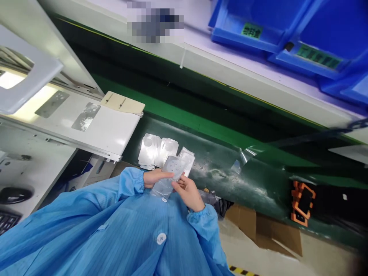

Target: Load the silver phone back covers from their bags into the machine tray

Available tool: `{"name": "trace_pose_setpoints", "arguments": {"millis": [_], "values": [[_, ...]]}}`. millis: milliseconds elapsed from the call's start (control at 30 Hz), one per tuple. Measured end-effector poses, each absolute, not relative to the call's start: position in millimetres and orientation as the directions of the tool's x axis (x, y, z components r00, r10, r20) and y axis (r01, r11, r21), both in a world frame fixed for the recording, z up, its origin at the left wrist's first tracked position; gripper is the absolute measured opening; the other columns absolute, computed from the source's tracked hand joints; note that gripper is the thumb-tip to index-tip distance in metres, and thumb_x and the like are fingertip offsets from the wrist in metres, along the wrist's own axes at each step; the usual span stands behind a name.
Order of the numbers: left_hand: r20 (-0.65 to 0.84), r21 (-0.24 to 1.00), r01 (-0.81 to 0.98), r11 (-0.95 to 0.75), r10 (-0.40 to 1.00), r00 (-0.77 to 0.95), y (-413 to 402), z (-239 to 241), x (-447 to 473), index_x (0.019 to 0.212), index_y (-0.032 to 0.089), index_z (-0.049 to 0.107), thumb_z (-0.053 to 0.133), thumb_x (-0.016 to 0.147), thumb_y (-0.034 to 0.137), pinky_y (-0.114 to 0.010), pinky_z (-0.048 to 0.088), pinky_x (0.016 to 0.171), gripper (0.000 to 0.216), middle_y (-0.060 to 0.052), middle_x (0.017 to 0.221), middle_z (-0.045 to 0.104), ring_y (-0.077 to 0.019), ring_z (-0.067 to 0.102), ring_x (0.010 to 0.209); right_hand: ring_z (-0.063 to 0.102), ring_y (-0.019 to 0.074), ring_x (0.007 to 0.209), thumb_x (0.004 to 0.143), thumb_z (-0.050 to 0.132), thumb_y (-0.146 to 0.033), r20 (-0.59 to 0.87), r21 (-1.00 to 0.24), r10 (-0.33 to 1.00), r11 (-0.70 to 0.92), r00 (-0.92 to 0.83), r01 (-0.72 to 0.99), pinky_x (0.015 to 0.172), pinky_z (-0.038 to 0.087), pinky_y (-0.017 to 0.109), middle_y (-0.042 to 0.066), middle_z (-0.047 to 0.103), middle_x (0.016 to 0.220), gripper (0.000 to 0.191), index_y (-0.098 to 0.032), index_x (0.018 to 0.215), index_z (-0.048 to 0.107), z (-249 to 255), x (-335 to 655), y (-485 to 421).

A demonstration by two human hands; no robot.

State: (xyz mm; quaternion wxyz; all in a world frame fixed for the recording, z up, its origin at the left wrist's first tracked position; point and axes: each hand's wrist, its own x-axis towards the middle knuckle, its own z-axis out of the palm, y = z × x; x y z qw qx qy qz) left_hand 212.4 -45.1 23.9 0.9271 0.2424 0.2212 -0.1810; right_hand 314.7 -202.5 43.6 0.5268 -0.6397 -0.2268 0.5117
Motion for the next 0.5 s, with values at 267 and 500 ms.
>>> {"name": "trace_pose_setpoints", "arguments": {"millis": [267,500], "values": [[-0.290,0.472,0.300,0.829,-0.176,0.941,-39.0,28.4,173.0,0.114,0.013,0.065,0.069,0.082,0.041,-0.039,0.051,0.085,0.042,-0.009,0.091,0.070,-0.0213,0.068,0.081,0.063,0.0189,0.080,0.076,0.074,-0.039,-0.066,-0.897,0.854,-0.277,0.516,0.344,0.077,0.053,0.032,0.004,0.067,0.086,0.026,-0.022,0.095,0.068,91.5,363.0,-137.3],[-0.304,0.482,0.097,0.871,0.062,0.951,-5.8,33.2,127.1,0.116,0.015,0.065,0.072,0.077,0.031,-0.036,0.053,0.081,0.042,-0.011,0.102,0.070,-0.0210,0.069,0.082,0.062,0.0161,0.070,0.089,0.059,-0.042,-0.075,-0.890,0.987,-0.131,0.143,0.437,0.064,0.049,0.027,0.003,0.068,0.077,0.024,-0.020,0.090,0.067,101.1,341.0,-43.5]]}}
